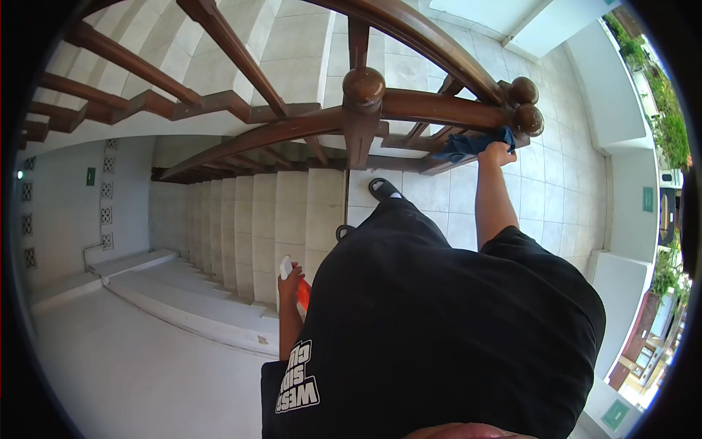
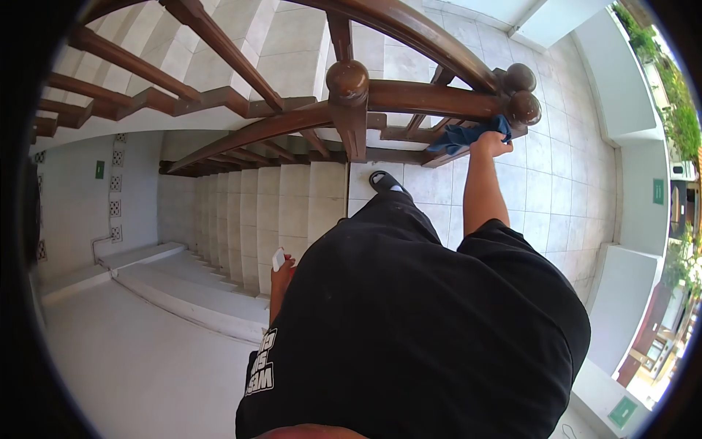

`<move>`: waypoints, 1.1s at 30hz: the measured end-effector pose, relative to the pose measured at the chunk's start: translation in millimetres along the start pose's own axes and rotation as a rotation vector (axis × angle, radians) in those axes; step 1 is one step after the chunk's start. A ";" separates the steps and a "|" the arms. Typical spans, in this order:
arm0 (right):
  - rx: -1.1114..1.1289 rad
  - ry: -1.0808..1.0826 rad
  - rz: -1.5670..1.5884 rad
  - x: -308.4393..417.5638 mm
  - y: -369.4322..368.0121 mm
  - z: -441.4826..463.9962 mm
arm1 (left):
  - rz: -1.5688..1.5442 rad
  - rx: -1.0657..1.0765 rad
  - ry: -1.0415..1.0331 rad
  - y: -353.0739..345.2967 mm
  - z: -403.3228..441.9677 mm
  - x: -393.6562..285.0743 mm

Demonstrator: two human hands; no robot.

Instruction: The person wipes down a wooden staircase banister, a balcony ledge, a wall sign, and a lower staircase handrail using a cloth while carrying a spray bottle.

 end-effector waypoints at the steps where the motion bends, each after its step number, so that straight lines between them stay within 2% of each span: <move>1: -0.009 -0.002 0.004 -7.4 -3.0 14.1 | 0.006 0.008 -0.002 0.6 -3.5 -2.7; 3: 0.075 -0.099 -0.116 -41.9 -12.4 59.8 | 0.000 -0.053 0.011 3.6 -15.7 -8.9; 4: -0.060 -0.163 0.049 9.8 5.9 -24.7 | 0.007 -0.052 0.014 7.1 -18.9 -6.1; 7: -0.019 -0.072 0.016 -12.2 3.3 9.6 | 0.021 -0.081 0.039 17.7 -17.9 13.6; 9: -0.033 -0.085 0.063 -12.8 9.1 4.6 | -0.071 -0.055 0.191 29.2 -13.1 34.2; 10: -0.039 -0.095 0.112 -12.5 10.9 0.6 | -0.066 -0.051 0.191 30.5 -13.8 34.2; 14: -0.006 -0.120 0.193 -12.2 5.9 0.3 | -0.023 -0.083 0.158 36.3 -3.1 43.6; 16: -0.008 -0.033 0.098 -10.1 2.4 -7.5 | 0.003 -0.080 0.143 37.3 3.3 44.5; 19: -0.078 -0.074 0.060 -11.0 -2.0 -9.0 | 0.038 -0.054 0.113 39.3 11.9 47.8; 21: -0.052 -0.030 0.053 -15.0 -8.0 -4.0 | 0.111 -0.019 0.001 41.2 22.0 52.2; 23: -0.027 0.012 0.041 -16.3 -15.4 -3.4 | 0.182 0.008 0.022 55.6 38.9 67.2; 25: -0.102 0.030 0.048 -19.4 -23.3 -9.6 | 0.254 0.033 0.049 59.1 39.7 65.7; 27: -0.146 0.035 0.052 -25.7 -25.3 -17.5 | 0.162 -0.013 0.076 50.5 36.4 50.3; 29: -0.078 0.144 -0.047 -32.0 -30.2 -24.6 | 0.089 -0.016 0.055 43.6 34.8 40.1; 31: -0.099 0.181 -0.151 -39.8 -41.9 -29.7 | 0.021 -0.021 0.039 41.3 33.2 32.5; 33: -0.093 0.120 0.006 -39.9 -43.9 -33.2 | 0.054 -0.035 -0.054 35.3 30.0 17.8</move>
Point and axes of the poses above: each hand's wrist, its own z-axis towards the middle knuckle, its own y-axis out of the back of the hand, x = y × z, the point moved 2 cm from there along z, towards the middle knuckle, and after that the axes turned 9 degrees about -y, right-handed, at the moved point
